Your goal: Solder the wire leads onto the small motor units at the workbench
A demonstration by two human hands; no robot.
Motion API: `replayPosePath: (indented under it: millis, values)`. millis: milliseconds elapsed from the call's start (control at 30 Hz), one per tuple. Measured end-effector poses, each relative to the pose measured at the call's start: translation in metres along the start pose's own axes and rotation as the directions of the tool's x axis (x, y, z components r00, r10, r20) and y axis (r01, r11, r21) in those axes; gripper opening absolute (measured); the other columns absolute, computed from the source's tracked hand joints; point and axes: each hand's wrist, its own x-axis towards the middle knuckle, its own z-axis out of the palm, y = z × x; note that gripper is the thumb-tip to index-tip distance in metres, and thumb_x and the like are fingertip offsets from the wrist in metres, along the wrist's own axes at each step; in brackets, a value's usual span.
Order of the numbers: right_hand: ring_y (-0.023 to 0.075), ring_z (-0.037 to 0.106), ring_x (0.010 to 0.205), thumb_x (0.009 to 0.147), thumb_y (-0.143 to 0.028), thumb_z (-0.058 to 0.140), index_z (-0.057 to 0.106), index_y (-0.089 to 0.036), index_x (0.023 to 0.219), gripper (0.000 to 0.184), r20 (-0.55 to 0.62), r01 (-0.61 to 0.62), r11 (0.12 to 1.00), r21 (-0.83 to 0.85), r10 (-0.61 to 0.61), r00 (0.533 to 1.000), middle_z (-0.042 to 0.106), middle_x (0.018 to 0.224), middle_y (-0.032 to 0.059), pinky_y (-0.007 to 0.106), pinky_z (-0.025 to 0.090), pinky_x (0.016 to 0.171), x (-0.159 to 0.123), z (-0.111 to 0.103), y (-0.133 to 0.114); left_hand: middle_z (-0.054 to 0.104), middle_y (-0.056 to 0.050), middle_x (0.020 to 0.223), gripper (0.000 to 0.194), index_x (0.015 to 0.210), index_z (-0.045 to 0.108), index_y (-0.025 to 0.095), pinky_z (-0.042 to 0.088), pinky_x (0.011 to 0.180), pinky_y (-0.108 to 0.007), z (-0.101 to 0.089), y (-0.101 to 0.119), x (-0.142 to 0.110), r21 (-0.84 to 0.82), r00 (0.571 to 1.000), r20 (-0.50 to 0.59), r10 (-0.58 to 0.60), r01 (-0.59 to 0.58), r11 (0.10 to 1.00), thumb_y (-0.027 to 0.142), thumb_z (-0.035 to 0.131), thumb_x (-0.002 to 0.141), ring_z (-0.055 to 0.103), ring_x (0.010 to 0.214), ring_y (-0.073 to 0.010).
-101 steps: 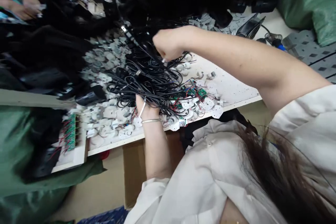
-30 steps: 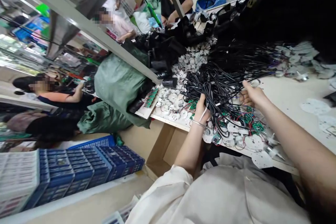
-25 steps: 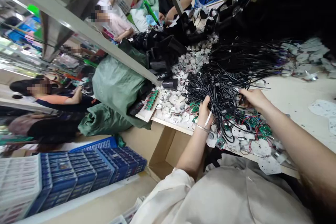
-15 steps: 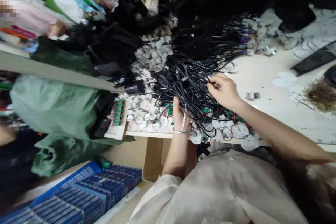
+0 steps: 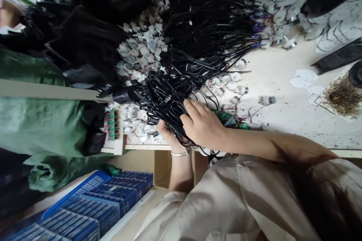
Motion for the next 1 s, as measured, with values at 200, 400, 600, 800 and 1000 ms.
replayPosePath:
  millis: [200,400,600,800,1000]
  values:
    - [0.0317,0.06,0.135,0.098,-0.04,0.061,0.053,-0.008,0.146,0.059,0.087,-0.396,0.868,0.298,0.389,0.917,0.064,0.14,0.0215,0.051,0.052,0.119,0.032,-0.012,0.047,0.08,-0.002,0.113,0.044,0.11,0.076,0.021,0.056,0.114,-0.029,0.033,-0.007,-0.003,-0.175,0.999,-0.004,0.034,-0.035,0.984,0.058,0.07,0.086,0.067,0.133,-0.0258]
    - [0.042,0.043,0.152,0.101,-0.047,0.059,0.053,-0.005,0.149,0.065,0.25,-0.496,0.868,0.038,0.472,0.845,0.05,0.154,0.0266,0.055,0.036,0.13,0.06,-0.013,0.058,0.079,-0.003,0.124,0.035,0.115,0.079,0.021,0.051,0.119,-0.029,0.043,-0.008,-0.004,-0.262,0.999,0.016,0.027,-0.022,0.965,0.045,0.069,0.092,0.061,0.142,-0.0228]
    - [0.0457,0.05,0.145,0.104,-0.061,0.046,0.06,-0.006,0.14,0.067,0.274,-0.439,0.896,-0.069,0.44,0.855,0.058,0.15,0.0272,0.062,0.041,0.121,0.085,-0.013,0.059,0.071,-0.005,0.142,0.043,0.133,0.074,0.022,0.047,0.125,-0.035,0.04,-0.005,-0.003,-0.293,0.991,0.132,-0.002,0.042,0.955,0.048,0.065,0.1,0.06,0.143,-0.0235]
    - [0.0457,0.06,0.133,0.101,-0.064,0.048,0.062,-0.004,0.13,0.069,0.226,-0.456,0.889,-0.048,0.454,0.862,0.068,0.136,0.0275,0.06,0.045,0.115,0.094,-0.001,0.047,0.066,-0.006,0.149,0.057,0.137,0.07,0.025,0.043,0.128,-0.038,0.026,-0.01,0.009,-0.251,0.983,0.185,-0.009,0.056,0.966,0.061,0.073,0.092,0.052,0.151,-0.0266]
    - [0.048,0.057,0.138,0.105,-0.064,0.036,0.061,-0.007,0.123,0.066,0.128,-0.243,0.964,-0.108,0.256,0.958,0.069,0.133,0.0283,0.071,0.036,0.122,0.055,0.005,-0.015,0.07,-0.007,0.132,0.07,0.112,0.069,0.023,0.034,0.131,-0.051,0.017,-0.015,-0.002,-0.213,0.964,0.156,0.215,-0.179,0.96,0.087,0.054,0.088,0.05,0.148,-0.0348]
